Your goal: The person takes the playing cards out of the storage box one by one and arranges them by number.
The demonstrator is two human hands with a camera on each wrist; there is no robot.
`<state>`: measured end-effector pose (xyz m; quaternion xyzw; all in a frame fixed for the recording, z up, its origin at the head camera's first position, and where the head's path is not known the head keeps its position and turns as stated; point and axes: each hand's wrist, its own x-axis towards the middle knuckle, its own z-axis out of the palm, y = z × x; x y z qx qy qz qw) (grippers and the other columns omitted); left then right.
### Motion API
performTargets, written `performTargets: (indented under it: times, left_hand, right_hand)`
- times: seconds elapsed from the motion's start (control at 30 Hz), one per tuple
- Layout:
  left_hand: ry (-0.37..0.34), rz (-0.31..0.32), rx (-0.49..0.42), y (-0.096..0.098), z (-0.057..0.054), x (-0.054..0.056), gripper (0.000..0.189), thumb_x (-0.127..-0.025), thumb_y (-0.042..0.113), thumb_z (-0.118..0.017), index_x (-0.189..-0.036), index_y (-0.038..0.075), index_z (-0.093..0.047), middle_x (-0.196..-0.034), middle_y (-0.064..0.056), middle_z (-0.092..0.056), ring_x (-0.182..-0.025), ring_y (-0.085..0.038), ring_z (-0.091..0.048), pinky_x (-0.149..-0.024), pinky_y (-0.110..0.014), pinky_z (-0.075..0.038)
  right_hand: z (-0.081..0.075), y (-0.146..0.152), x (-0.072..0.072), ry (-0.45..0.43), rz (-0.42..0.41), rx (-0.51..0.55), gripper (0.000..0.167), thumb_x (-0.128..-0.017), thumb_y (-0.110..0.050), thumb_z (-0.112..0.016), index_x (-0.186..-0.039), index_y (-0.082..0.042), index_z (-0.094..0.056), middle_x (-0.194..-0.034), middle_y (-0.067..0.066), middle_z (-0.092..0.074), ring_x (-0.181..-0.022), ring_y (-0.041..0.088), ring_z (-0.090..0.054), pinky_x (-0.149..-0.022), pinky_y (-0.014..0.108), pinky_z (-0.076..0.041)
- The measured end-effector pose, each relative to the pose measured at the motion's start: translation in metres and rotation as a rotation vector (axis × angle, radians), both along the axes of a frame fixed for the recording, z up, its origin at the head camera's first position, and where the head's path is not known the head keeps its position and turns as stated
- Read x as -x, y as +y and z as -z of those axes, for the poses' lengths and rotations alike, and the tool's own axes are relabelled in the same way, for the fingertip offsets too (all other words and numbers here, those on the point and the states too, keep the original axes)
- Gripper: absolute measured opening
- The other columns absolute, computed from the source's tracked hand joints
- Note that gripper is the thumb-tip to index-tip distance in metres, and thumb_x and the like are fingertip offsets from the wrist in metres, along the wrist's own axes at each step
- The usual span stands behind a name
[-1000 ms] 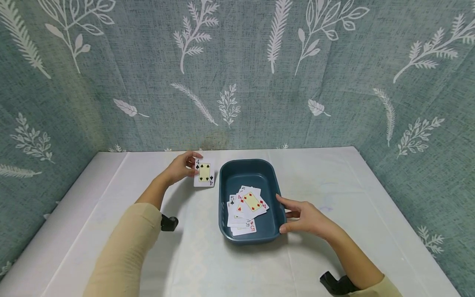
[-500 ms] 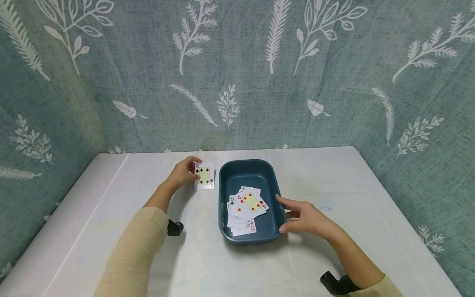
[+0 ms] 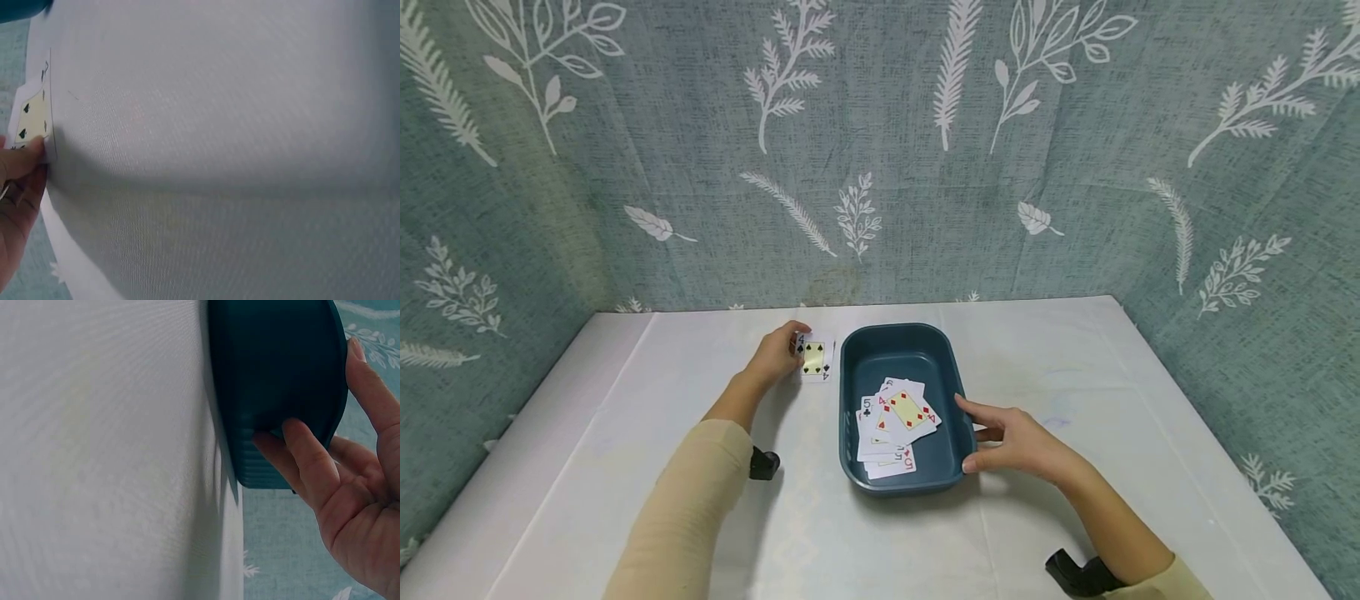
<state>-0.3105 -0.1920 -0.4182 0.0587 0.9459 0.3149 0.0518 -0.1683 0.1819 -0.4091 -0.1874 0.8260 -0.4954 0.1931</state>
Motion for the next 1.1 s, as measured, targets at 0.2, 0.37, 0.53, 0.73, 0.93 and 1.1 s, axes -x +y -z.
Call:
performTargets:
  times: [0.2,0.37,0.53,0.73,0.93,1.1]
  left_hand:
    - [-0.006,-0.028,-0.006,-0.002,0.002,0.000,0.049,-0.083,-0.009,-0.065,-0.128,-0.002,-0.047,-0.114,-0.025,-0.054,-0.105,-0.035,-0.053,-0.090,-0.045,-0.045]
    - [0.009,-0.081,-0.030,-0.006,0.004,-0.001,0.050,-0.083,-0.006,-0.067,-0.128,-0.004,-0.046,-0.116,-0.026,-0.053,-0.107,-0.036,-0.052,-0.093,-0.045,-0.044]
    - [0.020,-0.098,-0.056,-0.008,0.008,-0.004,0.048,-0.086,0.001,-0.066,-0.128,-0.005,-0.045,-0.115,-0.026,-0.054,-0.108,-0.037,-0.053,-0.093,-0.047,-0.044]
    - [0.020,-0.058,-0.105,-0.015,0.008,-0.013,0.049,-0.090,0.010,-0.064,-0.133,-0.004,-0.043,-0.116,-0.026,-0.055,-0.108,-0.037,-0.054,-0.092,-0.046,-0.045]
    - [0.043,0.065,-0.110,-0.017,-0.003,-0.018,0.047,-0.089,0.010,-0.066,-0.130,-0.003,-0.047,-0.109,-0.022,-0.057,-0.101,-0.035,-0.056,-0.085,-0.045,-0.046]
    - [0.051,0.160,-0.121,-0.011,-0.010,-0.017,0.046,-0.087,0.010,-0.068,-0.128,-0.002,-0.050,-0.108,-0.021,-0.057,-0.097,-0.031,-0.058,-0.083,-0.042,-0.049]
  right_hand:
    - [0.000,-0.001,0.000,0.003,-0.006,-0.003,0.089,-0.074,-0.024,-0.082,-0.147,-0.007,-0.033,-0.146,0.022,-0.037,-0.118,0.039,-0.055,-0.088,0.043,-0.052]
    - [-0.001,-0.002,0.001,0.002,-0.008,-0.006,0.089,-0.074,-0.024,-0.082,-0.147,-0.008,-0.033,-0.146,0.022,-0.037,-0.118,0.038,-0.054,-0.088,0.043,-0.051]
    - [-0.001,-0.002,0.002,0.002,-0.005,-0.001,0.090,-0.073,-0.023,-0.082,-0.147,-0.007,-0.033,-0.145,0.023,-0.037,-0.117,0.040,-0.054,-0.088,0.044,-0.051]
    - [0.001,-0.001,0.001,-0.010,-0.010,0.004,0.089,-0.074,-0.023,-0.082,-0.147,-0.007,-0.032,-0.143,0.026,-0.039,-0.115,0.040,-0.056,-0.088,0.043,-0.051]
    - [0.000,0.000,-0.001,-0.002,-0.013,0.007,0.091,-0.074,-0.024,-0.082,-0.147,-0.005,-0.031,-0.142,0.028,-0.039,-0.115,0.040,-0.056,-0.088,0.043,-0.051]
    - [0.000,0.001,-0.001,-0.006,-0.009,0.015,0.090,-0.074,-0.024,-0.082,-0.147,-0.006,-0.031,-0.144,0.026,-0.037,-0.115,0.040,-0.056,-0.088,0.042,-0.052]
